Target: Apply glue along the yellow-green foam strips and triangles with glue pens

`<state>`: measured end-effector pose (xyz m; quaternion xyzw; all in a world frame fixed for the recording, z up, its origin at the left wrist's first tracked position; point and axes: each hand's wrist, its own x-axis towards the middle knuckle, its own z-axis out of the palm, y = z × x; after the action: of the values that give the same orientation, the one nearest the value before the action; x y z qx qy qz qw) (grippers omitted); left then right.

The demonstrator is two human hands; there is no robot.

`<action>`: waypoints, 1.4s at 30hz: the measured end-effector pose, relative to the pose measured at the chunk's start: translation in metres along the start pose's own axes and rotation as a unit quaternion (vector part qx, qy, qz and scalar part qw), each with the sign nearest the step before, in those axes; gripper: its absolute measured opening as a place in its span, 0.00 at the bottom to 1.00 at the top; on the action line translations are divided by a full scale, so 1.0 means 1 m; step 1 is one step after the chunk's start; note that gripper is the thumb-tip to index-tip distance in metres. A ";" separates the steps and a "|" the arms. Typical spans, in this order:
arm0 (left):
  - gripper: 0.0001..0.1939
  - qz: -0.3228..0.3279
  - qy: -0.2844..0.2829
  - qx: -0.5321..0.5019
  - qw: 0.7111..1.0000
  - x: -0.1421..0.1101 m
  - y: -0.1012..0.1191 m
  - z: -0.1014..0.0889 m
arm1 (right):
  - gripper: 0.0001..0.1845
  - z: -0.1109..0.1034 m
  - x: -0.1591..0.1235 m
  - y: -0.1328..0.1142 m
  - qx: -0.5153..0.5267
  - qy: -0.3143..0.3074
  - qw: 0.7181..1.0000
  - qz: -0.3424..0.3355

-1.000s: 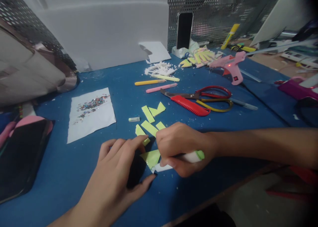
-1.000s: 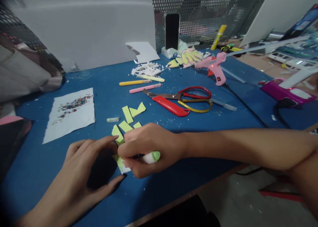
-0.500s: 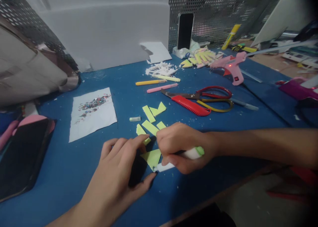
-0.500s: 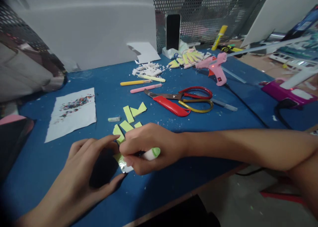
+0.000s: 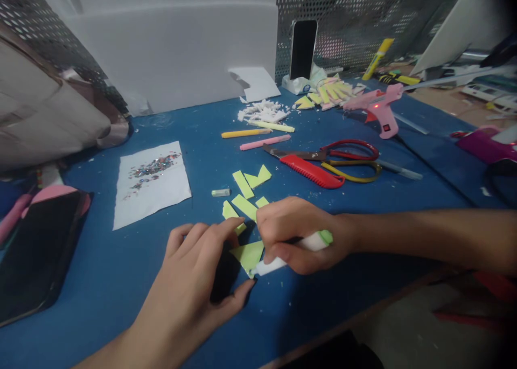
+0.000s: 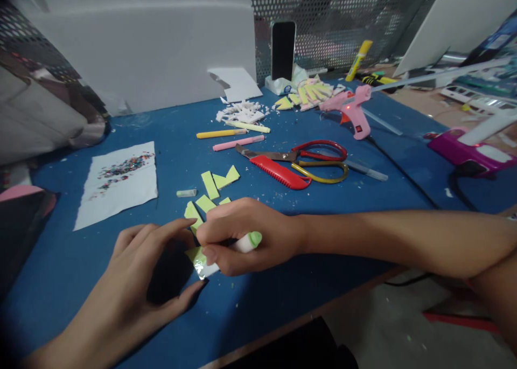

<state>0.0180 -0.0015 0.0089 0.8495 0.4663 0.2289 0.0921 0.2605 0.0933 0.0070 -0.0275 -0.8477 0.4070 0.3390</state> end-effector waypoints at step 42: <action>0.25 -0.012 -0.001 -0.005 1.000 0.003 0.003 0.001 | 0.17 -0.001 0.002 -0.003 0.024 0.021 0.999 0.026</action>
<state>0.0219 -0.0003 0.0103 0.8436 0.4752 0.2291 0.0997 0.2600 0.0923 0.0106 -0.0498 -0.8293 0.4355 0.3465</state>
